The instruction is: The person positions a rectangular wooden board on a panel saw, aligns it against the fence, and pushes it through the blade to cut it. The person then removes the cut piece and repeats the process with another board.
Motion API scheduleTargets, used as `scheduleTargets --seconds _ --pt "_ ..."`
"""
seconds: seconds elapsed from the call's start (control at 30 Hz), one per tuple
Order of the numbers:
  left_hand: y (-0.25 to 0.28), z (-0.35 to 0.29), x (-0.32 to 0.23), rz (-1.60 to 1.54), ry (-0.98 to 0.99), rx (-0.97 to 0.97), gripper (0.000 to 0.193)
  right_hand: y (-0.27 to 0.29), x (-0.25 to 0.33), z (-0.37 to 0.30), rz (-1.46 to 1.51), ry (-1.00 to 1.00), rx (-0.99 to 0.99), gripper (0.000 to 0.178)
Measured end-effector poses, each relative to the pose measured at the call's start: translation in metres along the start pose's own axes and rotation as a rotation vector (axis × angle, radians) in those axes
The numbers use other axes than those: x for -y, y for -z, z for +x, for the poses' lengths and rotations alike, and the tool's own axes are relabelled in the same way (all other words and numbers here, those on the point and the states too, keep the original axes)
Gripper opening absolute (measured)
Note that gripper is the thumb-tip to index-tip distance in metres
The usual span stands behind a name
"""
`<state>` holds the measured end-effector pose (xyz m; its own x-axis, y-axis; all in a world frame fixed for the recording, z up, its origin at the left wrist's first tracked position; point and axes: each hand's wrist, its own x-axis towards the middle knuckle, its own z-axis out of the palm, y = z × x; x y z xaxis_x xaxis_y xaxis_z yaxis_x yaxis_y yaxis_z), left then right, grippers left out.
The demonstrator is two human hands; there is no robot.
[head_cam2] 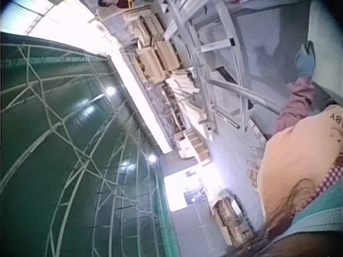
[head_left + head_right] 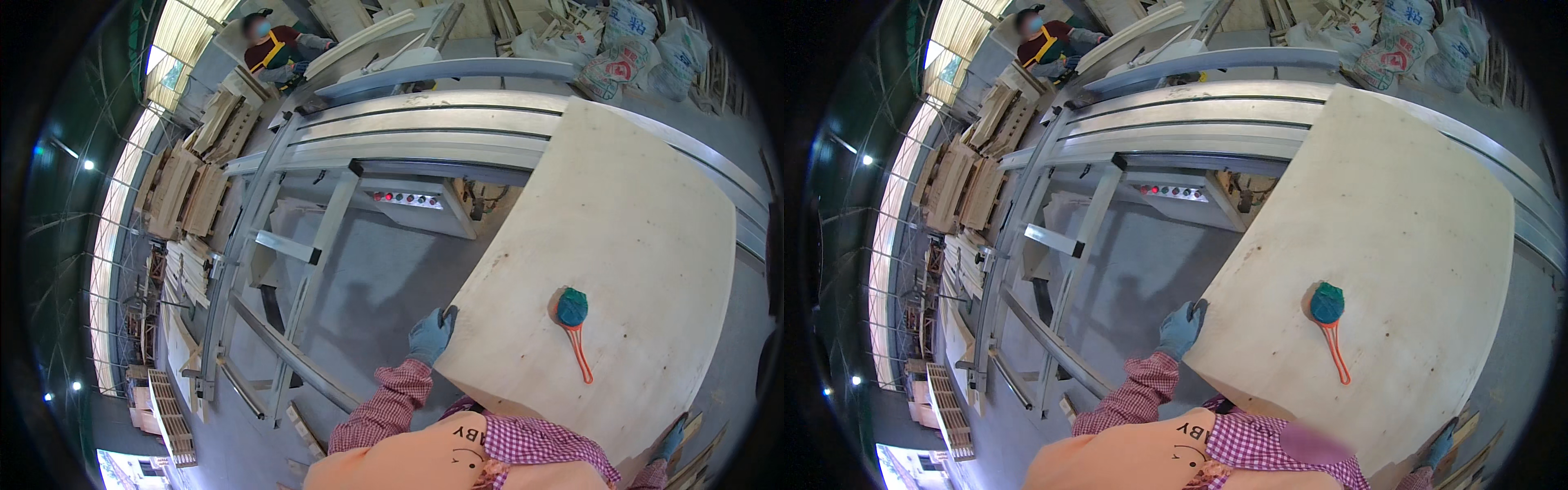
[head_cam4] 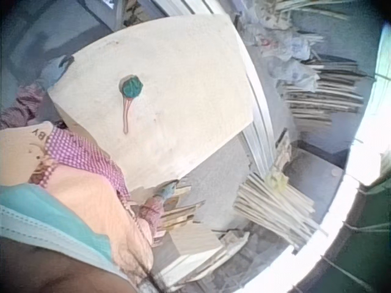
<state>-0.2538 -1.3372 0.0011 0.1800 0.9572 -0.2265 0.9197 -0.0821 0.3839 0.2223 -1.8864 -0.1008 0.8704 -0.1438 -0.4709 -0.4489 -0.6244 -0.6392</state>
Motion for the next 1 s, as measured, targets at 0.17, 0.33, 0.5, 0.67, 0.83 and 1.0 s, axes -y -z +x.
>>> scheduleTargets --seconds 0.17,0.33,0.5,0.67,0.83,1.0 --pt "0.022 -0.042 0.088 -0.045 0.043 -0.164 0.037 -0.044 -0.012 0.017 0.054 0.337 -0.039 0.075" --pt "0.046 -0.092 0.145 -0.136 0.128 -0.28 0.037 -0.098 0.063 -0.01 -0.093 0.379 0.113 0.074" --pt "0.067 -0.134 0.182 -0.176 0.393 -0.231 0.044 -0.177 0.146 -0.017 -0.302 0.553 0.219 0.064" --pt "0.057 -0.166 0.218 -0.176 0.512 -0.336 0.047 -0.269 0.22 -0.02 -0.241 0.958 0.307 0.051" --pt "0.057 -0.194 0.206 -0.278 0.802 -0.354 0.052 -0.351 0.322 -0.121 -0.409 0.977 0.408 0.055" --pt "0.018 -0.201 0.184 -0.509 0.897 -0.495 0.055 -0.436 0.431 -0.166 -0.574 1.187 0.443 0.055"
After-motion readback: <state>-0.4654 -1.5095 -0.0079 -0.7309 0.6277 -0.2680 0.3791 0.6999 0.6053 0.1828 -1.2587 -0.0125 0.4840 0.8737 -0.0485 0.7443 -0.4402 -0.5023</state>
